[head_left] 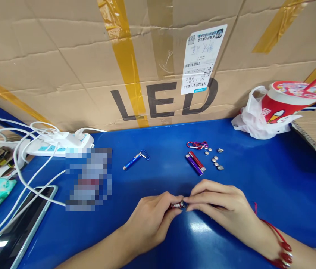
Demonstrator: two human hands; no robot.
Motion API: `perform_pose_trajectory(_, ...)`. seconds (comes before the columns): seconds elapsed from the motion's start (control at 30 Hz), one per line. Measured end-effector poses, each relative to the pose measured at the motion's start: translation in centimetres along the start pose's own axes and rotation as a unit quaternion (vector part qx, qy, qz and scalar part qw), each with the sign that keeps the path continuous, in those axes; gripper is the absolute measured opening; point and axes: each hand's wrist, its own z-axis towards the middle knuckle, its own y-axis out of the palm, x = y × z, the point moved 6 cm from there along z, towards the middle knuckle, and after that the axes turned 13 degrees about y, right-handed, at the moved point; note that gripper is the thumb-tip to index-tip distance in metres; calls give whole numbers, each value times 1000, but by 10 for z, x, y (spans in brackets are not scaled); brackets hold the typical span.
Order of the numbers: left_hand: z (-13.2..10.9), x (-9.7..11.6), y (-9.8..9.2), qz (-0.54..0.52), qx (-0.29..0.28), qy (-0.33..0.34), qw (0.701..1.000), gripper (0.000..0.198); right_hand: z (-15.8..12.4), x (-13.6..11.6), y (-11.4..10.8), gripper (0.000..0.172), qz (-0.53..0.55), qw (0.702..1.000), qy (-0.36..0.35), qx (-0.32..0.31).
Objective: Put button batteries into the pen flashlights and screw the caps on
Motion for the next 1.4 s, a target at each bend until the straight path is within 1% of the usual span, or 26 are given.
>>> perform_pose_trajectory(0.2, -1, 0, 0, 6, 12, 5, 1000, 7, 0, 0, 0, 17, -11, 1000, -6, 1)
perform_pose_trajectory(0.33, 0, 0, 0, -14, 6, -9, 1000, 9, 1, 0, 0, 18, -15, 1000, -7, -1)
perform_pose_trajectory(0.5, 1, -1, 0, -21, 0, -15, 1000, 13, 2, 2, 0, 16, -2, 1000, -1, -5)
perform_pose_trajectory(0.77, 0, -2, -1, 6, -5, -52, 999, 11, 3, 0, 1, 19, 3, 1000, 13, 1)
perform_pose_trajectory(0.9, 2, -1, -1, 22, -12, -54, 998, 11, 3, -2, 0, 16, 15, 1000, 7, 7)
perform_pose_trajectory(1.0, 2, -1, -1, 9, -19, -57, 998, 14, 2, -1, 0, 12, 21, 1000, 6, 6)
perform_pose_trajectory(1.1, 1, -2, 0, -21, -22, -62, 998, 13, 1, 2, 1, 8, 38, 999, 19, -4)
perform_pose_trajectory(1.2, 1, 1, 1, -44, -20, -42, 998, 13, 1, 6, 4, 6, 64, 997, 43, -19)
perform_pose_trajectory(1.4, 0, 2, 2, -35, -17, -11, 999, 15, 3, 17, 10, 14, 56, 988, 139, -45)
